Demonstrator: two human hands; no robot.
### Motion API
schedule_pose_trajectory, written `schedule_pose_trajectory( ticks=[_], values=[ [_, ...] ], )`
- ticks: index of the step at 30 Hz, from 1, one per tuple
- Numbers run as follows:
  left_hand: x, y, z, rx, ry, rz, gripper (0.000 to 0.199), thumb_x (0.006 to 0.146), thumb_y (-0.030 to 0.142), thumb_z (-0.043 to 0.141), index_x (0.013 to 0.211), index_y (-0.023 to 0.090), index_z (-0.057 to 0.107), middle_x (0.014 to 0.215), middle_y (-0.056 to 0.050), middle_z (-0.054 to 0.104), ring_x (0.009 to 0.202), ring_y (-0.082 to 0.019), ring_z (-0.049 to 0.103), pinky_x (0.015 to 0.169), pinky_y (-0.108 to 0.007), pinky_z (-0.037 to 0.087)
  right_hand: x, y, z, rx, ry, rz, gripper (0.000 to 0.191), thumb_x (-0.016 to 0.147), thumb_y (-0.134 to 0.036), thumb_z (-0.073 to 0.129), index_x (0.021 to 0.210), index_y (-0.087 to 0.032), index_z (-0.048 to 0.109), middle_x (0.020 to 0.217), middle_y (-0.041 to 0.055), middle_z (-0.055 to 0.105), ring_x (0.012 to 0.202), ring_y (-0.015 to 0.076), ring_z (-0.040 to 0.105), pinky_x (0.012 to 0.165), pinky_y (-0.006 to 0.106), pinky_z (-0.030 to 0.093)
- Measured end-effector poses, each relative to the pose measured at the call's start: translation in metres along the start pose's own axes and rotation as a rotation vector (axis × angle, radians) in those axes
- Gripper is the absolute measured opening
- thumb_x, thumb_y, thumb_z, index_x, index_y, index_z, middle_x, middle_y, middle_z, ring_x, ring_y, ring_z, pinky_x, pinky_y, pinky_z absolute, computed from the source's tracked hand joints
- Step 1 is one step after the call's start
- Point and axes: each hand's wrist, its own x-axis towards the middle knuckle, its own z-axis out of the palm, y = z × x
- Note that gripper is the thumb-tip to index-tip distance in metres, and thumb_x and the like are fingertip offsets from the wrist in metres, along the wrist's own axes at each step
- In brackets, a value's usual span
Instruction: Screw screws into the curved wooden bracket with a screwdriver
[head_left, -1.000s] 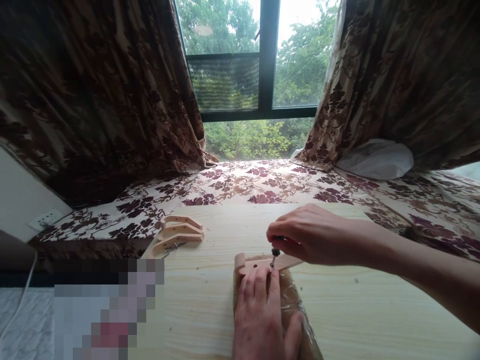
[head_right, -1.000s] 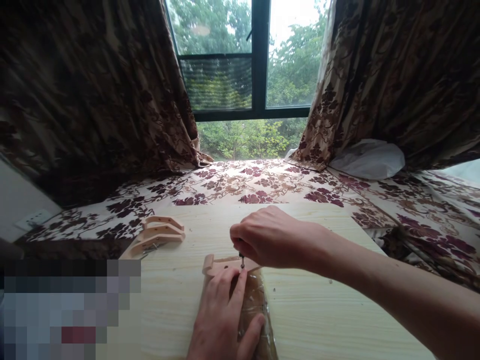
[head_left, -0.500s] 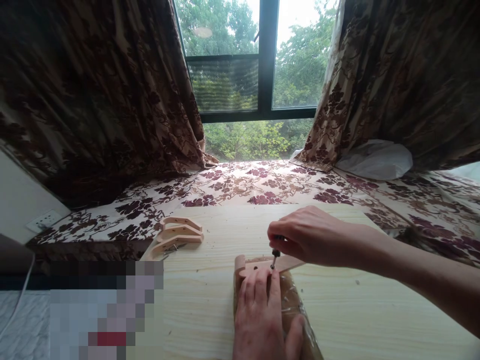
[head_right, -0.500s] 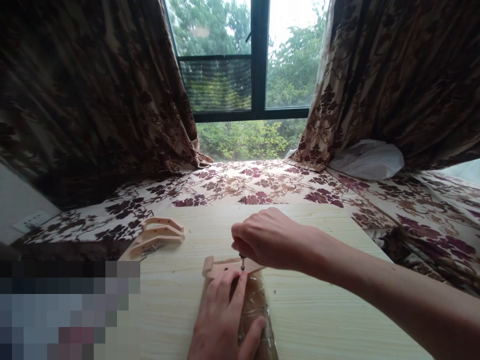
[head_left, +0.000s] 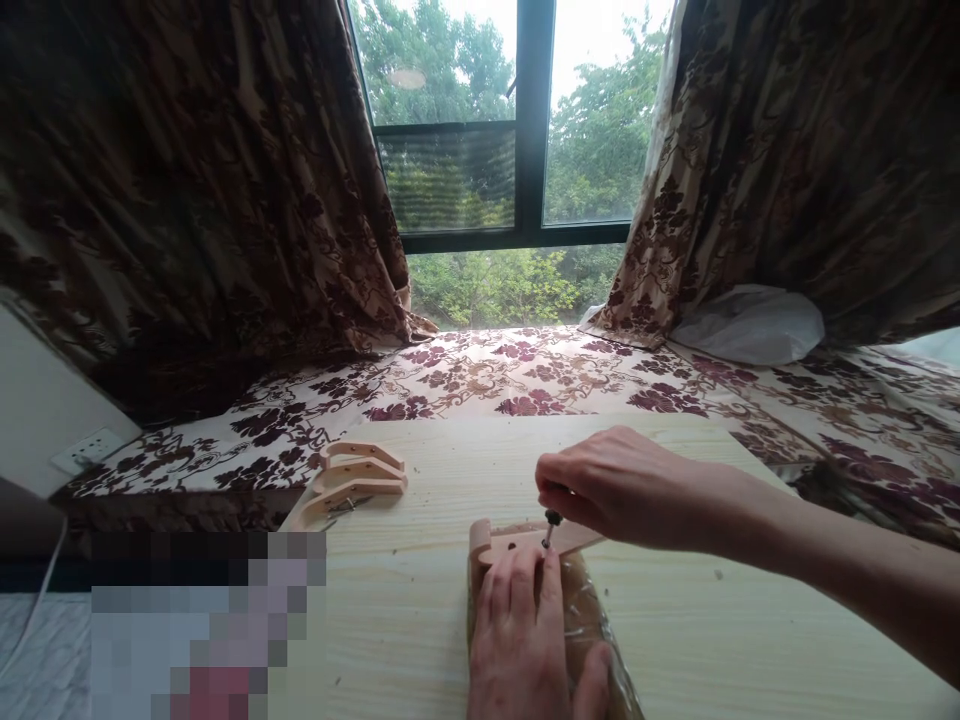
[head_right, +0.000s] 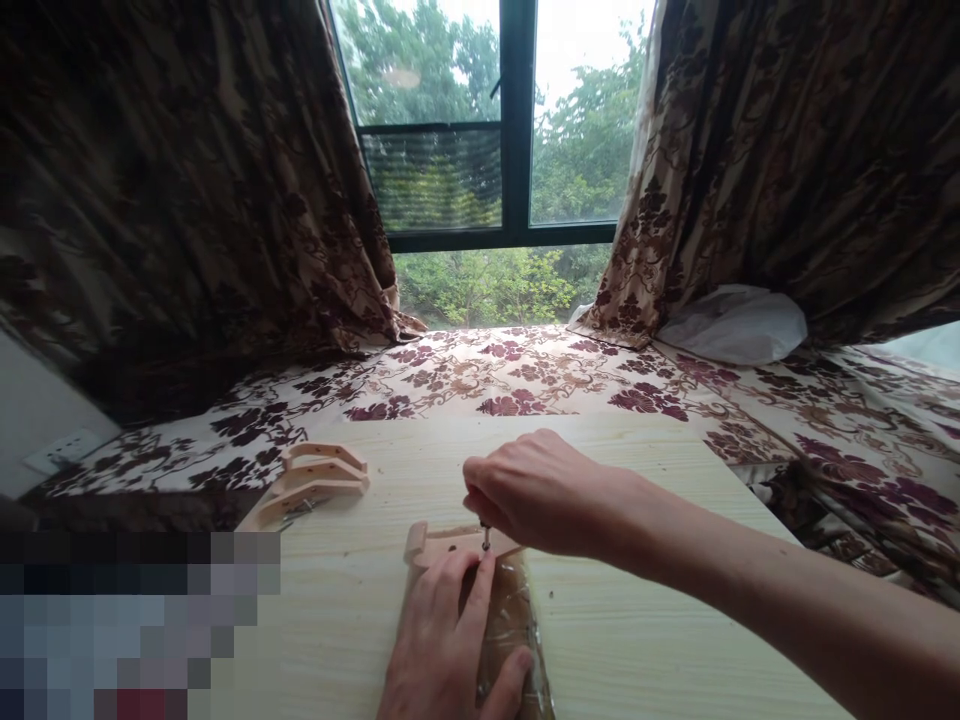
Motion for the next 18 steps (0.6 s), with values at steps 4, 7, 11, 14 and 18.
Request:
schedule_pose_trajectory(
  ticks=[4,7,11,14,18],
  values=[
    [0.000,-0.001,-0.001,0.025,-0.012,-0.001,0.064,0.081,0.056,0.052,0.131,0.016,0.049,0.127,-0.013,0.052,0.118,-0.032,0.046,0.098,-0.044,0.041,-0.007,-0.002,-0.007,0.068,-0.028,-0.127,0.017,0.092,-0.025,0.044,0.088,-0.021,0.060,0.077,0.0023,0.067,0.067,0.0128,0.056,0.056,0.025,0.028],
    [0.001,-0.006,-0.005,0.055,-0.047,0.043,0.066,0.080,0.053,0.055,0.134,0.015,0.047,0.128,-0.013,0.051,0.118,-0.032,0.046,0.097,-0.043,0.043,-0.006,-0.003,-0.005,0.065,-0.043,-0.154,0.022,0.092,-0.023,0.041,0.079,-0.020,0.058,0.073,0.0023,0.065,0.063,0.0118,0.053,0.056,0.025,0.027],
    [0.001,-0.009,-0.006,0.059,-0.078,0.111,0.065,0.081,0.050,0.056,0.134,0.015,0.045,0.129,-0.013,0.051,0.118,-0.030,0.047,0.096,-0.040,0.045,0.002,0.001,0.004,0.036,0.015,-0.034,0.023,0.093,-0.024,0.040,0.080,-0.018,0.058,0.070,0.0040,0.065,0.058,0.0112,0.050,0.053,0.026,0.024],
    [0.000,-0.005,-0.003,0.011,-0.029,0.016,0.065,0.081,0.056,0.054,0.131,0.015,0.049,0.128,-0.013,0.051,0.119,-0.031,0.045,0.098,-0.043,0.043,0.004,0.005,0.006,0.020,0.035,0.052,0.026,0.094,-0.026,0.038,0.079,-0.017,0.058,0.068,0.0049,0.066,0.055,0.0112,0.050,0.052,0.027,0.023],
    [0.000,0.000,0.000,-0.004,-0.018,-0.006,0.065,0.081,0.057,0.053,0.131,0.016,0.049,0.128,-0.013,0.051,0.119,-0.032,0.045,0.098,-0.044,0.042,-0.001,0.003,-0.002,0.044,-0.005,-0.005,0.020,0.091,-0.025,0.044,0.082,-0.019,0.060,0.072,0.0038,0.068,0.060,0.0122,0.054,0.053,0.026,0.025]
  ],
)
